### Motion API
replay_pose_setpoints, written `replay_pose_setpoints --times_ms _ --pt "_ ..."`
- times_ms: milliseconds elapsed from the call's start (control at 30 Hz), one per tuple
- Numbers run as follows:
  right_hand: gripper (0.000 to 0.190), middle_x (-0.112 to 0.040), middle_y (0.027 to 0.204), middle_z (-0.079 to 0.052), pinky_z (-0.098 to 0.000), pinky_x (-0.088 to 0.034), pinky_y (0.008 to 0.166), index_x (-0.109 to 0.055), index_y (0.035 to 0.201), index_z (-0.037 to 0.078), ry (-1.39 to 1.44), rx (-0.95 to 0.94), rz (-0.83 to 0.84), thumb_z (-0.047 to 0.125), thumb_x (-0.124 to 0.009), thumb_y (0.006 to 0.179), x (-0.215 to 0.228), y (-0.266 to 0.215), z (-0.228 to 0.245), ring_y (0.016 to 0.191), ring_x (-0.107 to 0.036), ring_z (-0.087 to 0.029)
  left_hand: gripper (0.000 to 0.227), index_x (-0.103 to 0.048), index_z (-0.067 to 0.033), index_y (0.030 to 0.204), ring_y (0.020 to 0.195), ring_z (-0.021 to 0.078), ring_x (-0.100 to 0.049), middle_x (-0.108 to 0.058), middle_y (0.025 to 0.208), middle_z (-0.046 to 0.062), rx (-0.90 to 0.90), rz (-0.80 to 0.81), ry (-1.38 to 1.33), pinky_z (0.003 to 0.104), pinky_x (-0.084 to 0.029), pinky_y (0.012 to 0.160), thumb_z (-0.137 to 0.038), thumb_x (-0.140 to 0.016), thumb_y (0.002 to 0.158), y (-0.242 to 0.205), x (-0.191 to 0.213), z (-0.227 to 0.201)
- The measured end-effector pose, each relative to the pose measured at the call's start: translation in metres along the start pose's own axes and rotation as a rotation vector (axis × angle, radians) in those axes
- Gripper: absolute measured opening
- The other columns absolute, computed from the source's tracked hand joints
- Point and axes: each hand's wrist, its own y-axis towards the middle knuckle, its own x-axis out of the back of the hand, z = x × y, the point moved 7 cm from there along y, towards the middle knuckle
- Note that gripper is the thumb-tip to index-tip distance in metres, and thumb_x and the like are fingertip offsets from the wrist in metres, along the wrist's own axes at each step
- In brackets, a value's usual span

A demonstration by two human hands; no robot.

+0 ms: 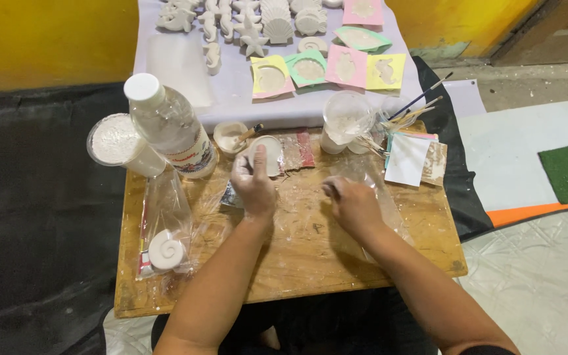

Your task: Finishing small plaster figurines by brushing off debris and sanding surfaces

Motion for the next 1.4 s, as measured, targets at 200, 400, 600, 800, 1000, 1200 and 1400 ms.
replay_pose_setpoints --times_ms 200,400,600,800,1000,1200,1400 --pt "0.045 -0.061 0.060 -0.018 -0.0492 -0.052 0.060 -0.059 0.071 0.011 0.092 -0.081 -0.101 0.043 -0.060 0.102 0.043 0.064 0.040 0.067 -0.067 -0.044 0.027 -0.059 -0.0057 0.096 0.049 0.0195 -0.070 -0.070 0.066 0.016 0.060 -0.044 -0.160 0.023 -0.053 0.037 -0.032 -0.065 0.100 -0.006 -0.004 -0.058" --pt "0.006 -0.068 0.078 -0.012 -0.0455 -0.056 0.073 -0.073 0.096 0.016 0.294 0.026 -0.125 0.020 -0.073 0.091 -0.021 0.064 0.035 0.080 -0.070 -0.036 0.021 -0.059 -0.0071 0.097 0.057 0.0217 -0.074 -0.073 0.076 0.017 -0.003 -0.103 -0.229 0.026 -0.059 0.042 -0.028 -0.064 0.100 0.021 0.007 -0.030" --pt "0.006 -0.070 0.074 -0.012 -0.0451 -0.055 0.067 -0.072 0.090 0.014 0.327 -0.029 0.078 0.019 -0.069 0.091 -0.001 0.053 0.034 0.077 -0.072 -0.036 0.023 -0.057 -0.0008 0.109 0.062 0.0259 -0.075 -0.070 0.076 0.018 0.007 -0.041 -0.213 0.027 -0.062 0.045 -0.019 -0.066 0.100 0.034 0.019 -0.018" --pt "0.007 -0.071 0.074 -0.012 -0.0442 -0.056 0.066 -0.071 0.092 0.016 0.240 -0.051 0.053 0.023 -0.069 0.094 0.036 0.042 0.026 0.076 -0.073 -0.036 0.026 -0.055 0.0017 0.112 0.066 0.0249 -0.076 -0.070 0.079 0.018 -0.009 0.055 -0.186 0.027 -0.064 0.048 -0.010 -0.071 0.095 0.003 -0.010 -0.046" --pt "0.013 -0.074 0.084 -0.014 -0.0513 -0.057 0.074 -0.072 0.100 0.014 0.213 -0.086 0.117 0.015 -0.073 0.088 0.016 0.025 -0.003 0.084 -0.073 -0.041 0.025 -0.061 0.0012 0.107 0.062 0.0180 -0.074 -0.071 0.077 0.015 -0.066 0.225 0.046 0.024 -0.060 0.046 -0.009 -0.076 0.090 -0.017 -0.023 -0.057" --pt "0.015 -0.076 0.080 -0.014 -0.0523 -0.057 0.073 -0.074 0.102 0.015 0.165 -0.164 0.138 0.028 -0.068 0.096 0.032 0.031 0.001 0.083 -0.073 -0.041 0.028 -0.068 0.0020 0.104 0.059 0.0178 -0.071 -0.069 0.072 0.014 -0.173 0.338 0.190 0.030 -0.059 0.055 -0.008 -0.082 0.082 -0.001 -0.025 -0.018" --pt "0.023 -0.074 0.092 -0.010 -0.0470 -0.057 0.081 -0.073 0.109 0.016 0.356 -0.030 0.128 0.017 -0.072 0.086 -0.002 0.043 0.027 0.089 -0.074 -0.034 0.032 -0.061 -0.0004 0.118 0.068 0.0201 -0.073 -0.073 0.084 0.016 -0.239 0.131 0.029 0.026 -0.062 0.055 -0.016 -0.075 0.093 -0.007 -0.007 -0.047"
